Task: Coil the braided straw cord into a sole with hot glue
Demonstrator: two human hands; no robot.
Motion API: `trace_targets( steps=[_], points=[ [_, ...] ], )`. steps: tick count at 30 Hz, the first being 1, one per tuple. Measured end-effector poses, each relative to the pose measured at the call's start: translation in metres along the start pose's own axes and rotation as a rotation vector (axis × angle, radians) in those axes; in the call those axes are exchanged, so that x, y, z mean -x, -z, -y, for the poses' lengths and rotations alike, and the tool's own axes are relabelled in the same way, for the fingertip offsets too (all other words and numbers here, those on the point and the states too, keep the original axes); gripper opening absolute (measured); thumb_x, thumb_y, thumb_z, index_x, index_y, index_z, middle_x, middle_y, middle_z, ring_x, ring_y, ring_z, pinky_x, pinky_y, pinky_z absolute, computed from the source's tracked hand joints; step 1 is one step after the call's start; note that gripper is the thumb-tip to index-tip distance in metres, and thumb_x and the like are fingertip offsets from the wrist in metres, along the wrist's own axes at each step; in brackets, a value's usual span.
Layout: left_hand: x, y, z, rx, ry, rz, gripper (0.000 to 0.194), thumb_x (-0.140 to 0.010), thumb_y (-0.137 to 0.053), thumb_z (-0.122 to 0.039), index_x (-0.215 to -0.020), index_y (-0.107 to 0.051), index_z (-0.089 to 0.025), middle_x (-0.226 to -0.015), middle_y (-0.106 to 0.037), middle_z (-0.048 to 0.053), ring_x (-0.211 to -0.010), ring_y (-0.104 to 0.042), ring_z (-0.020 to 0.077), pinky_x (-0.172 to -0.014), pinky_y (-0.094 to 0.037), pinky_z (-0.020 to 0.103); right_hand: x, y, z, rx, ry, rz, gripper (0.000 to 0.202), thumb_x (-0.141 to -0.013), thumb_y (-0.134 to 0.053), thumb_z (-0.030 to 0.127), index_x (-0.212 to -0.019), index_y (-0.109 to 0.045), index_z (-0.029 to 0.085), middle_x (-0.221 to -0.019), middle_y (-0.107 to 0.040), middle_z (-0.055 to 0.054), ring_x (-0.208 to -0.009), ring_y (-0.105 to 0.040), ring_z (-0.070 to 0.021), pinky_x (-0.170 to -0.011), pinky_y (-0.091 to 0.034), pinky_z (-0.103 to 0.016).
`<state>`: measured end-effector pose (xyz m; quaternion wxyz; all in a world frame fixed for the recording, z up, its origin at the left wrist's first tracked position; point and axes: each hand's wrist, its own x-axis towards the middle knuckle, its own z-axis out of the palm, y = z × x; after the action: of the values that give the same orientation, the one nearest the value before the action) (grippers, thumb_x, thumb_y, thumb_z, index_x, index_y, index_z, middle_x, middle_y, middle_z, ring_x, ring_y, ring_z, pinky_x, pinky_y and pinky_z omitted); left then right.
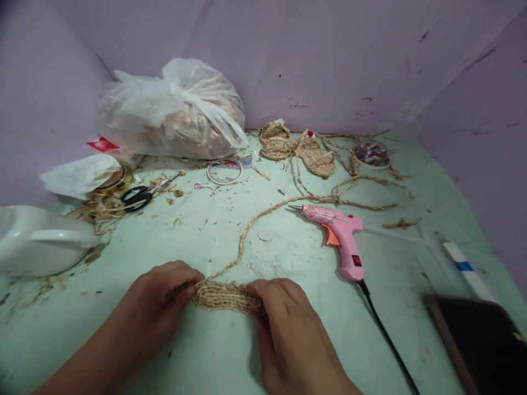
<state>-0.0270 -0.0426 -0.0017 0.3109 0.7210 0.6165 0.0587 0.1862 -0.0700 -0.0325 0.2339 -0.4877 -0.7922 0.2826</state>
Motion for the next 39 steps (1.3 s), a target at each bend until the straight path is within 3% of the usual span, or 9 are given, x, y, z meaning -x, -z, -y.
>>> trace_targets(
  steps=[8,12,18,21,24,28,33,39],
  points=[
    [0.0,0.005,-0.002,0.073,0.026,0.051,0.018,-0.073,-0.042,-0.01,-0.073,-0.056,-0.021,-0.078,-0.059,0.001,-0.079,-0.052,0.0177,-0.074,-0.036,0.033,0.001,0.002,0.002,0.008,0.025,0.027,0.037,-0.08,-0.042,0.003,-0.112,-0.041,0.023,-0.093,-0.059,-0.006,-0.084,-0.058,-0.0199,-0.069,-0.052,-0.035],
    [0.002,0.008,-0.009,0.025,0.043,0.123,0.015,-0.069,-0.053,-0.014,-0.08,-0.058,-0.023,-0.087,-0.058,0.0,-0.087,-0.051,0.0206,-0.08,-0.036,0.038,-0.001,0.006,0.005,0.042,0.032,0.043,0.038,-0.078,-0.043,0.003,-0.111,-0.041,0.023,-0.09,-0.06,-0.006,-0.082,-0.058,-0.0198,-0.066,-0.052,-0.033],
    [0.003,0.002,-0.014,-0.106,0.03,0.097,0.02,-0.066,-0.06,-0.019,-0.085,-0.057,-0.021,-0.096,-0.055,0.005,-0.093,-0.046,0.0249,-0.082,-0.036,0.042,-0.003,0.009,0.003,0.087,0.067,0.107,0.053,-0.075,-0.044,0.001,-0.124,-0.036,0.021,-0.105,-0.06,-0.009,-0.092,-0.057,-0.0211,-0.077,-0.052,-0.037],
    [0.003,-0.002,-0.014,-0.121,0.013,0.084,0.017,-0.069,-0.059,-0.02,-0.086,-0.057,-0.021,-0.096,-0.054,0.005,-0.093,-0.046,0.0248,-0.082,-0.036,0.042,-0.009,0.013,0.0,0.143,0.105,0.141,0.064,-0.076,-0.043,0.001,-0.135,-0.027,0.019,-0.129,-0.049,-0.012,-0.114,-0.047,-0.0232,-0.092,-0.046,-0.042],
    [0.003,-0.002,-0.014,-0.12,0.014,0.079,0.018,-0.069,-0.058,-0.019,-0.088,-0.057,-0.021,-0.096,-0.055,0.005,-0.093,-0.046,0.0247,-0.082,-0.036,0.042,-0.02,0.021,-0.003,0.196,0.142,0.213,0.076,-0.073,-0.046,0.0,-0.142,-0.02,0.019,-0.147,-0.03,-0.009,-0.13,-0.029,-0.0235,-0.104,-0.035,-0.044],
    [0.003,-0.002,-0.014,-0.106,0.011,0.086,0.021,-0.07,-0.058,-0.019,-0.09,-0.057,-0.022,-0.097,-0.054,0.005,-0.093,-0.046,0.0243,-0.082,-0.036,0.042,-0.038,0.035,-0.005,0.211,0.194,0.323,0.087,-0.066,-0.057,0.004,-0.142,-0.017,0.021,-0.146,-0.035,-0.006,-0.136,-0.015,-0.0266,-0.106,-0.03,-0.048],
    [0.003,-0.001,-0.015,-0.107,0.019,0.104,0.02,-0.07,-0.057,-0.019,-0.089,-0.057,-0.021,-0.096,-0.055,0.005,-0.093,-0.046,0.024,-0.082,-0.036,0.042,-0.05,0.042,-0.003,0.22,0.254,0.393,0.078,-0.062,-0.059,0.003,-0.133,-0.033,0.021,-0.129,-0.053,-0.008,-0.131,-0.026,-0.0303,-0.107,-0.019,-0.057],
    [0.004,-0.006,-0.012,-0.111,-0.004,0.056,0.017,-0.068,-0.056,-0.016,-0.085,-0.056,-0.02,-0.091,-0.055,0.005,-0.089,-0.046,0.0244,-0.08,-0.036,0.044,-0.053,0.04,0.004,0.205,0.248,0.416,0.062,-0.06,-0.058,0.002,-0.119,-0.048,0.02,-0.107,-0.062,-0.006,-0.111,-0.047,-0.0263,-0.106,-0.016,-0.056]
  ],
)
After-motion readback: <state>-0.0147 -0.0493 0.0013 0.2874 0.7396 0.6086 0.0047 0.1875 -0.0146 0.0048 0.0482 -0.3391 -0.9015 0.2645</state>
